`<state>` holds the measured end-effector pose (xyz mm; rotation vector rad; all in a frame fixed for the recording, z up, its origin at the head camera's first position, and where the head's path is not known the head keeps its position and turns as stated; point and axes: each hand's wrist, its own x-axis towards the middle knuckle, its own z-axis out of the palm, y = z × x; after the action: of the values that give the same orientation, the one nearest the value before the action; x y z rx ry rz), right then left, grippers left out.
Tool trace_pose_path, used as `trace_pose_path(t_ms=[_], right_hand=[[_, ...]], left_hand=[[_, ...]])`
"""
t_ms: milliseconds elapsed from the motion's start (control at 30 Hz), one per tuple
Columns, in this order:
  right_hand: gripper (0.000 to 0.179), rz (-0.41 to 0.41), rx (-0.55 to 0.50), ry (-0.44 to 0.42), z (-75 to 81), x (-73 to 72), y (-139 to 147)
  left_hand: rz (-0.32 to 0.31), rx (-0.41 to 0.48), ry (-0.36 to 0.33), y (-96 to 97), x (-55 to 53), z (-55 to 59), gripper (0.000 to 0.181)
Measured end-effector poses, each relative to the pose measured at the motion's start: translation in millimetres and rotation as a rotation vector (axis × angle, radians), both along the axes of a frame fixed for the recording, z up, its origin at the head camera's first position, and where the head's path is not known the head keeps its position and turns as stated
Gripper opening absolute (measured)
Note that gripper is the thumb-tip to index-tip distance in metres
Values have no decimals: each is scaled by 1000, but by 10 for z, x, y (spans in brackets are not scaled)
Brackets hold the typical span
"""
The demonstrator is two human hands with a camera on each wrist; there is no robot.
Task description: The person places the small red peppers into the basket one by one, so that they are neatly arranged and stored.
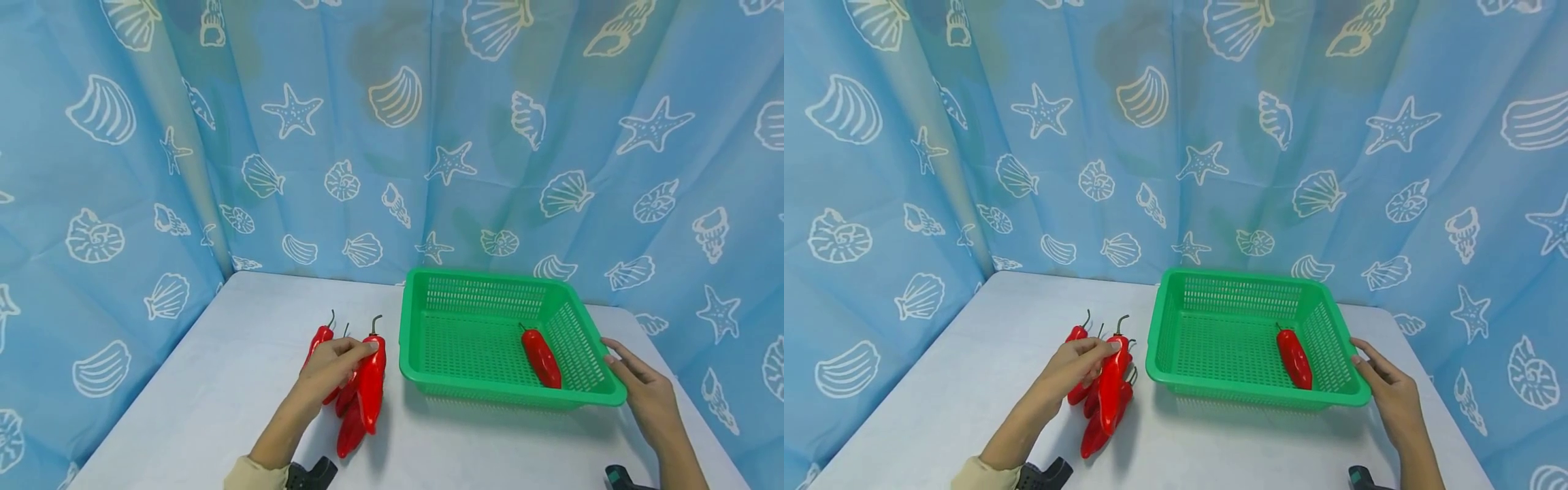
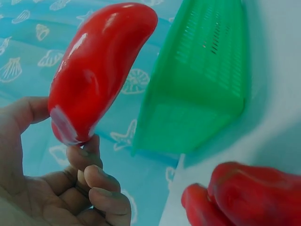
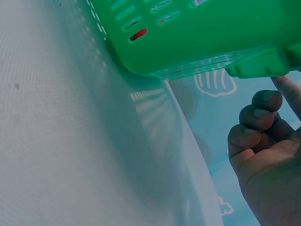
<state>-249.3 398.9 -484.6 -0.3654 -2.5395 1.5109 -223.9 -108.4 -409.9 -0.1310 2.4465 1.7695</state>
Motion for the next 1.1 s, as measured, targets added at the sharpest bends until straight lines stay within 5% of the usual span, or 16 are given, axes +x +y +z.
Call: trace_pose_path(t_ms=[533,1100], right_hand=[[62,14,-6,32,-14,-33,10],[61,8,-77,48,-17,-40,-16]], left_hand=[[-98,84,-8,253,-229,201,54],[-158,121,23,596,-550,339,43]])
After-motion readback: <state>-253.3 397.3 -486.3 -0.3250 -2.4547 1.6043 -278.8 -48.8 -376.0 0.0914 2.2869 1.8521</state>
